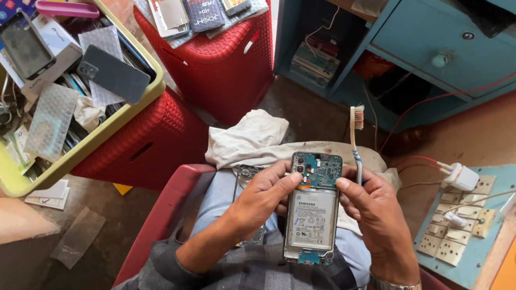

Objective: The person disassembles a phone, uses a toothbrush to clean internal components of the chassis and circuit board, and attempts to reassemble the screen and back cover.

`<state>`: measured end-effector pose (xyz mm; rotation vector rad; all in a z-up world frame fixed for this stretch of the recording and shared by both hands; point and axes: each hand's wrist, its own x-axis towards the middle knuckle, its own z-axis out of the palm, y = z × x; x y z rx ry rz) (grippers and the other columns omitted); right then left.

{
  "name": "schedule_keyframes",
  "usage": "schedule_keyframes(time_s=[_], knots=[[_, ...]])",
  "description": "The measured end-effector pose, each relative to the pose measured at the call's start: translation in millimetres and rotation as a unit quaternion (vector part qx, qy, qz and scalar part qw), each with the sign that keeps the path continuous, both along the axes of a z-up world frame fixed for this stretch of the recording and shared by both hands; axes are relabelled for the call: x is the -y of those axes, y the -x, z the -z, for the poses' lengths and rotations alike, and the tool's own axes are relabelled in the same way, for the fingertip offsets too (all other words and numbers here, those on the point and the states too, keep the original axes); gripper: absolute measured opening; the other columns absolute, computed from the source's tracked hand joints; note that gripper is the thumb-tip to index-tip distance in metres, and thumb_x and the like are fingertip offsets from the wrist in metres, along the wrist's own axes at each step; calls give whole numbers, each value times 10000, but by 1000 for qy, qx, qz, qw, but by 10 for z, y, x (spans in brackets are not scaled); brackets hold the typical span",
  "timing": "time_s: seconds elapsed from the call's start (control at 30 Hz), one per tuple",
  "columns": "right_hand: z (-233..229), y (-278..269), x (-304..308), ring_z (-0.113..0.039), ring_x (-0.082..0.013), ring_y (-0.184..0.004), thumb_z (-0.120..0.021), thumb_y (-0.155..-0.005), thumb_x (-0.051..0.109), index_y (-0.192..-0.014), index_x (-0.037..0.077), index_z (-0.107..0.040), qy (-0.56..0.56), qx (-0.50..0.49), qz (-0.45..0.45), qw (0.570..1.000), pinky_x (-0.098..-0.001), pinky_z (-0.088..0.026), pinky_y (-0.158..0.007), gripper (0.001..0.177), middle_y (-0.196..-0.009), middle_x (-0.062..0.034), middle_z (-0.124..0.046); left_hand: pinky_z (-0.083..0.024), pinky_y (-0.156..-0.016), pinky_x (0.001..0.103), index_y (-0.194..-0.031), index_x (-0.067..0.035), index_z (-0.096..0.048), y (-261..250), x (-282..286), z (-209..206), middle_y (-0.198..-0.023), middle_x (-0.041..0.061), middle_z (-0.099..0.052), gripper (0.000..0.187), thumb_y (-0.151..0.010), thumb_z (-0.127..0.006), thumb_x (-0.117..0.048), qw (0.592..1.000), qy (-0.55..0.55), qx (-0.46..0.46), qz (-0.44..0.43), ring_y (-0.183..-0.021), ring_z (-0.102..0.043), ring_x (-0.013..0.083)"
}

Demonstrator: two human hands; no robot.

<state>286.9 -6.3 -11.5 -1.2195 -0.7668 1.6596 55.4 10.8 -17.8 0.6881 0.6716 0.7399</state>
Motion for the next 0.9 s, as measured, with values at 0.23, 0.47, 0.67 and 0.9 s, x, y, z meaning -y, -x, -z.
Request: schedule_keyframes(time_s=[0.23,0.47,0.67,0.9], knots=[[-37,95,18,-428,4,-560,-670,-953,197,-1065,19,-702,22,-5,26,999,-154,-306,-445,213,-790,42,-628,-483,-603,177,-1256,-44,-573,18,17,14,-960,-1,-663,301,-1093,-483,-280,1000,-13,-14,15,-740,-597,22],[50,39,61,-478,-33,-609,-603,-1050,223,-1023,6,-680,28,-40,37,998,-166,-327,-463,232,-808,12,-610,-518,-628,182,-1270,-45,-585,44,13,7,-973,-1,-675,318,-1079,-483,-277,999,-29,-32,4,-773,-622,23],[7,40,93,-467,-26,-597,-656,-945,147,-1122,-45,-677,27,-47,22,998,-150,-325,-453,262,-841,-2,-636,-501,-635,181,-1284,-30,-589,62,18,31,-990,3,-664,328,-1103,-491,-286,998,-51,-41,0,-785,-600,25],[-23,20,145,-474,-11,-623,-705,-910,144,-1206,-43,-672,22,-53,-6,998,-135,-351,-495,352,-838,-7,-630,-532,-665,193,-1284,-42,-573,76,23,-81,-1004,-4,-675,331,-1074,-487,-282,999,-40,-34,-3,-811,-629,27]])
